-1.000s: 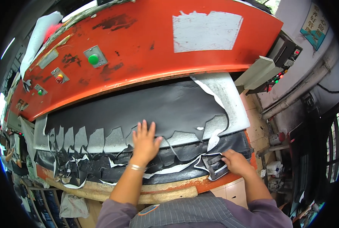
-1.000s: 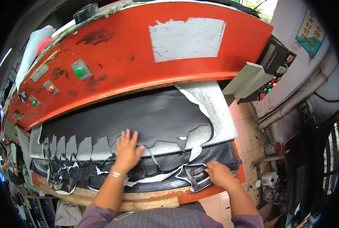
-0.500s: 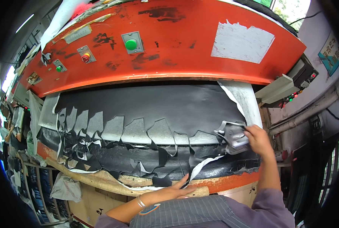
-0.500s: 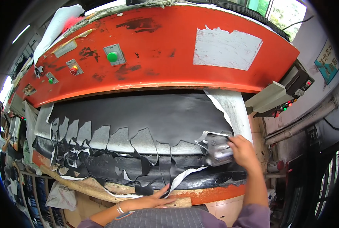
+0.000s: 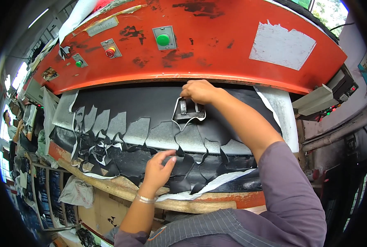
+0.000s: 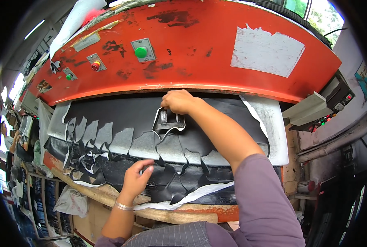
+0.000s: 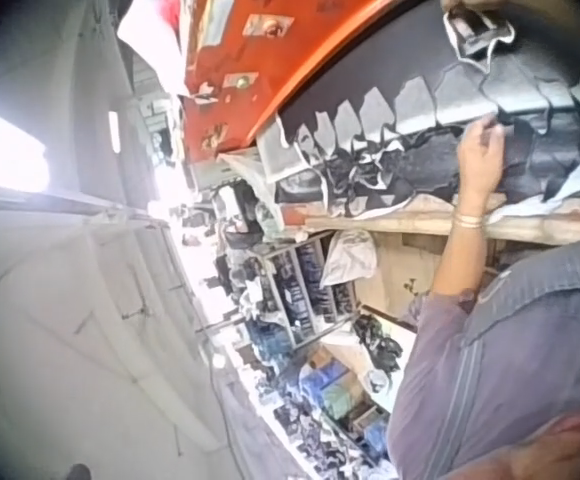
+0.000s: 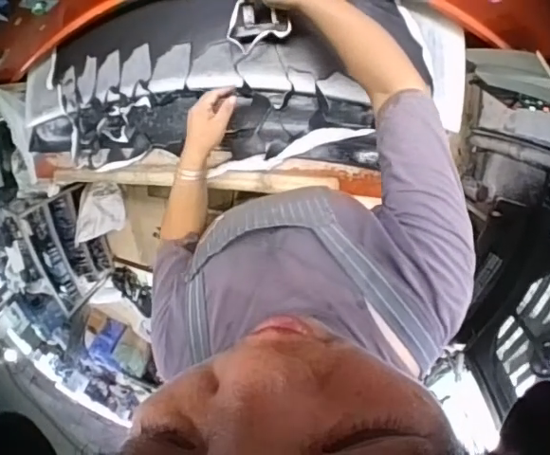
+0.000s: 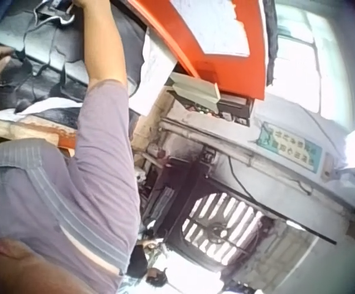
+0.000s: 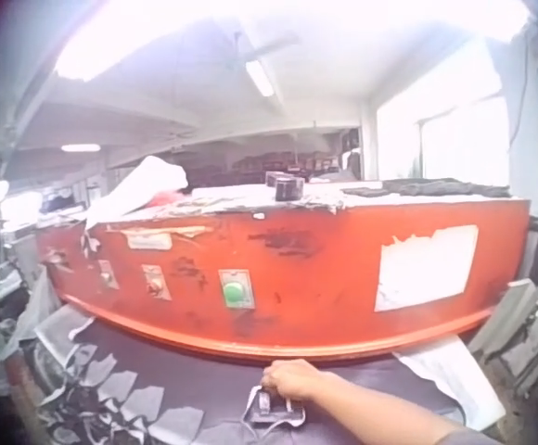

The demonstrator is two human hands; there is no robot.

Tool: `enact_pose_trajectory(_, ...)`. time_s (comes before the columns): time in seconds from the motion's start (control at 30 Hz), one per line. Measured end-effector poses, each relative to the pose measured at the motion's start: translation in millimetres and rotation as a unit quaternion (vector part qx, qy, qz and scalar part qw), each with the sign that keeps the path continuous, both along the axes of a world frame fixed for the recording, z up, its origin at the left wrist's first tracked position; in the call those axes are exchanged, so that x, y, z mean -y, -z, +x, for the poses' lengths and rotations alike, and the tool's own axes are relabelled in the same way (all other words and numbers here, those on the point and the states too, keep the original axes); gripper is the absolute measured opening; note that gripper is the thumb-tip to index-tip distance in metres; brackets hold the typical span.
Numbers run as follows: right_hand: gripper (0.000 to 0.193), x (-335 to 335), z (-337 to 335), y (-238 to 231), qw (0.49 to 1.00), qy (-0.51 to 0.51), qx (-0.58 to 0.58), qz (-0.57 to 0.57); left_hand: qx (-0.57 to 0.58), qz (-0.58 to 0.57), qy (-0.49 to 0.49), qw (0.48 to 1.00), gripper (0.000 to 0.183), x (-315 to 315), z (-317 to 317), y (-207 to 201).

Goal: Operating an industrial hydraulic press with a metal die to cut shoe components from leather sheets.

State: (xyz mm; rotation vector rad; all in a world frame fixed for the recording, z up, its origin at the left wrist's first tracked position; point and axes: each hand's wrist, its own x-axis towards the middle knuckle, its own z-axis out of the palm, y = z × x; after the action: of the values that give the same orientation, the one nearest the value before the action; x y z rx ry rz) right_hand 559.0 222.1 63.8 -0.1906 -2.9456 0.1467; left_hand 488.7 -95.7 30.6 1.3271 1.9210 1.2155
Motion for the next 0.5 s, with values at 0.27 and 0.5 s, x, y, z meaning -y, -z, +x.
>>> enact_pose_trajectory(0.27, 0.027, 17, -26, 37, 0.992, 0.074, -0.074, -0.067, -0.120, 0.028, -0.043, 0.991, 0.046, -67, -30, 48)
enact_pose_trajectory(0.5, 0.051, 75, 59, 64, 0.963, 0.215, -0.115, -0.117, -0.195, 0.086, -0.013, 0.977, 0.045, -74, -23, 62)
